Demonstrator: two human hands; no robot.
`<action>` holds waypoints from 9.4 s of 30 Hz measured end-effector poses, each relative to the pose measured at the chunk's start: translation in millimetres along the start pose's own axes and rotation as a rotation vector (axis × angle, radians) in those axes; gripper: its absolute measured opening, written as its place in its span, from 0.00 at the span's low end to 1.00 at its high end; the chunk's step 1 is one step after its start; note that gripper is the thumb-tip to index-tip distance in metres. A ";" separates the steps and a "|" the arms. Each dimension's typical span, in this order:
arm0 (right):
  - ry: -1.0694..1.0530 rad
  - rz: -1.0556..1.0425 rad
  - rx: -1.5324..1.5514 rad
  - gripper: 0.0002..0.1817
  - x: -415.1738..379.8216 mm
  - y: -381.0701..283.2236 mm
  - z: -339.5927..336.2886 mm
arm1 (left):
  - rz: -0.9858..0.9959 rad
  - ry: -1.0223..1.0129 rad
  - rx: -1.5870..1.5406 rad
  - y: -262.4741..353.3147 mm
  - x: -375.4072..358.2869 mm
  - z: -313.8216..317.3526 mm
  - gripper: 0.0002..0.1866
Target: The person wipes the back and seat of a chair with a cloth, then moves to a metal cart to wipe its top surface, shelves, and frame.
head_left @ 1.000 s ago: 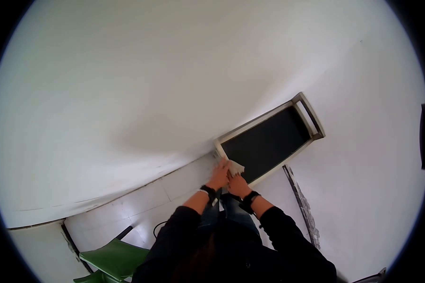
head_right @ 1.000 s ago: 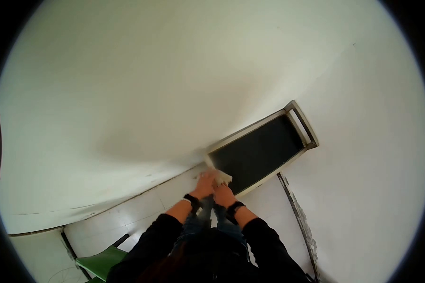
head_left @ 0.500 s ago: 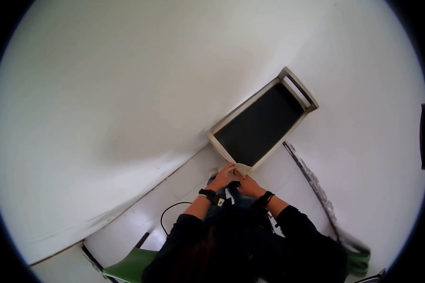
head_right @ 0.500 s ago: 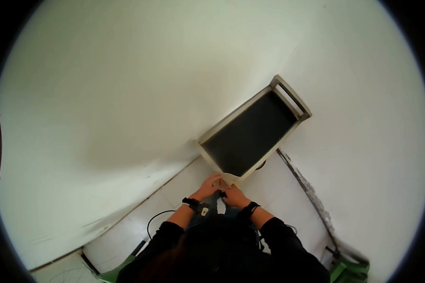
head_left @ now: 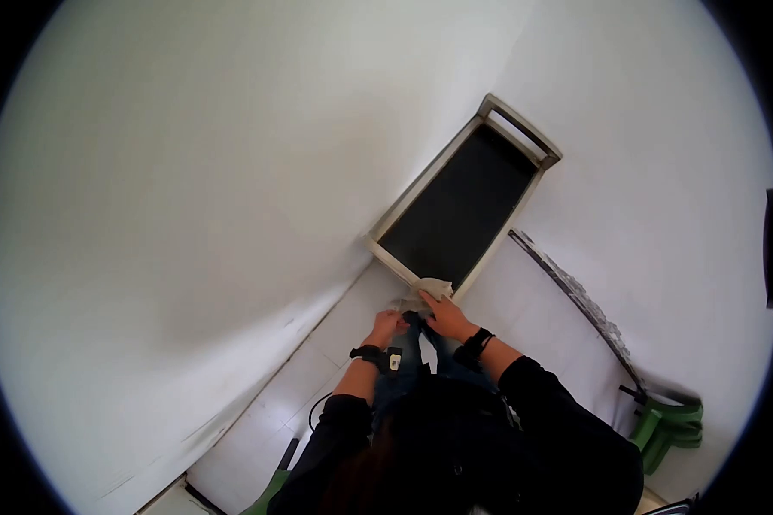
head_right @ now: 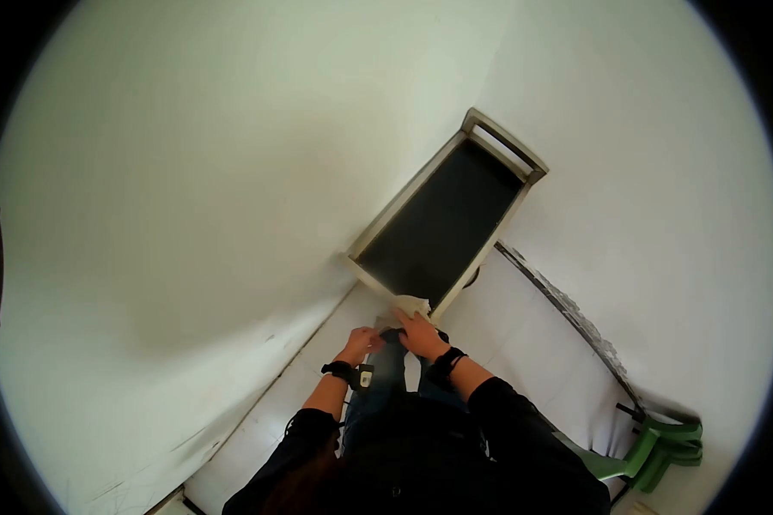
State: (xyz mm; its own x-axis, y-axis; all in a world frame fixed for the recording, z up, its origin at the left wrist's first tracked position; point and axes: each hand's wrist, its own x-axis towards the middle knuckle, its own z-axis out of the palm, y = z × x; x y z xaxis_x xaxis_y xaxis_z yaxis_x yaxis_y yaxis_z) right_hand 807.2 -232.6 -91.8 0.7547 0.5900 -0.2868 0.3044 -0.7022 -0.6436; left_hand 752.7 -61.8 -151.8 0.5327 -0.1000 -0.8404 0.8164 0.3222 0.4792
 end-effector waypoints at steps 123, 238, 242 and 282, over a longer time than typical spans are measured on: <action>-0.012 0.166 0.223 0.38 -66.7 0.0 87.3 | 0.706 -0.105 1.131 -68.2 34.8 -16.1 0.17; 0.333 0.481 0.452 0.24 70.9 266.1 -211.5 | 0.813 -0.016 1.447 247.5 170.3 265.0 0.22; 0.503 0.439 0.063 0.29 91.2 263.3 -202.3 | 0.996 0.029 1.460 202.5 207.1 259.2 0.33; 0.178 0.276 -0.239 0.28 236.9 326.4 -225.5 | 0.745 0.065 1.823 283.1 338.6 307.2 0.35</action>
State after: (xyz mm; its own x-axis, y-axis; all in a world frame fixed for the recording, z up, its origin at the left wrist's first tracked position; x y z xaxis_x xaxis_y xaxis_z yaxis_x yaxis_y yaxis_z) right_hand 1216.4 -412.0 -209.8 0.9093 0.3034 -0.2849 0.1874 -0.9097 -0.3705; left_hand 1232.7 -293.7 -222.9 0.8468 -0.3829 -0.3693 -0.2858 -0.9130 0.2913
